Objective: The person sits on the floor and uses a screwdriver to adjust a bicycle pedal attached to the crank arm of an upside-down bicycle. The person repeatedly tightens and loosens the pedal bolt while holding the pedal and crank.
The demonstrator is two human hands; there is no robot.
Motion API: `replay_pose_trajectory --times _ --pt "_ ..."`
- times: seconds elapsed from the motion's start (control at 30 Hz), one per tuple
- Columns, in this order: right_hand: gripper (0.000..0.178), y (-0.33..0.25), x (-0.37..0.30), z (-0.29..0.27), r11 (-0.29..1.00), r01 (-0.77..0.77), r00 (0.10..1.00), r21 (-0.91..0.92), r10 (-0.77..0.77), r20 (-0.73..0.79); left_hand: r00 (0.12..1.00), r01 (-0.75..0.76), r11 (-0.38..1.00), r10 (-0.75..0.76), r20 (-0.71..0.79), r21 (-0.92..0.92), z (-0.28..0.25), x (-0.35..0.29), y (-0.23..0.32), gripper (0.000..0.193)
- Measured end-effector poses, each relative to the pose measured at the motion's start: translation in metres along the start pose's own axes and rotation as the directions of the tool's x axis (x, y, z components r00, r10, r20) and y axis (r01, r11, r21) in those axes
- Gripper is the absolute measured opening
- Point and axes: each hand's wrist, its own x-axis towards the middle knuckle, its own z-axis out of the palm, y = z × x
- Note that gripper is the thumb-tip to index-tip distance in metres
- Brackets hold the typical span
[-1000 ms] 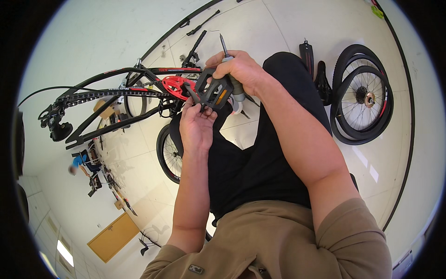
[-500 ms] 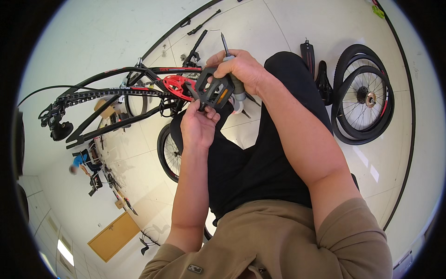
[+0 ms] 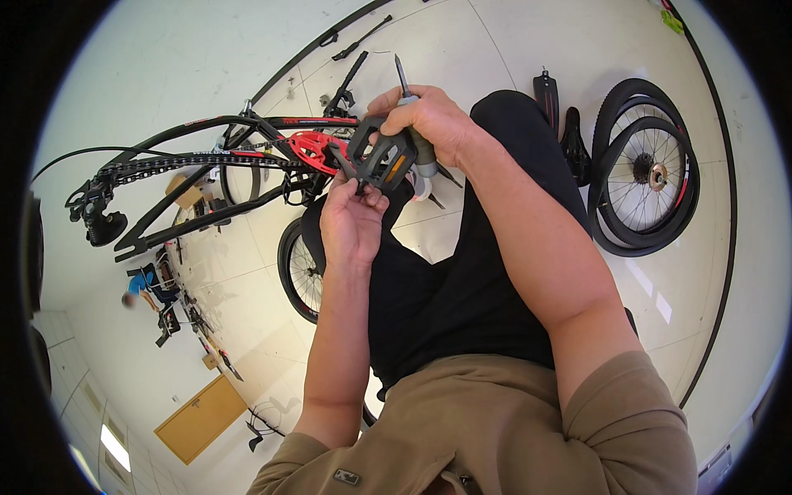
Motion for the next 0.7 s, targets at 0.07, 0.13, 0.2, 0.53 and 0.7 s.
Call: replay_pose_trajectory --times 0.07,0.13,0.2,0.53,0.7 --pt "0.037 -0.001 -0.001 0.001 1.000 -0.001 1.000 0.005 0.001 0.000 1.000 0.007 0.999 -0.007 0.003 -0.045 -0.002 0.002 -0.002 0.025" --pt "0.036 -0.002 -0.001 0.002 1.000 -0.008 1.000 -0.007 0.008 -0.002 1.000 0.014 0.997 -0.015 -0.021 -0.078 0.000 0.002 -0.002 0.020" --pt "0.036 -0.002 -0.002 0.002 1.000 -0.011 1.000 -0.012 0.011 -0.003 0.999 0.021 0.995 -0.026 -0.047 -0.099 0.000 0.002 -0.003 0.015" --pt "0.038 -0.004 -0.003 0.002 0.999 -0.039 0.998 -0.010 0.039 -0.043 0.988 0.137 0.977 -0.146 -0.042 -0.163 -0.003 0.007 -0.006 0.014" --pt "0.038 -0.001 -0.003 -0.001 0.999 -0.028 0.996 -0.044 0.024 -0.089 0.985 0.172 0.972 -0.167 0.045 -0.158 -0.016 0.000 -0.007 0.021"
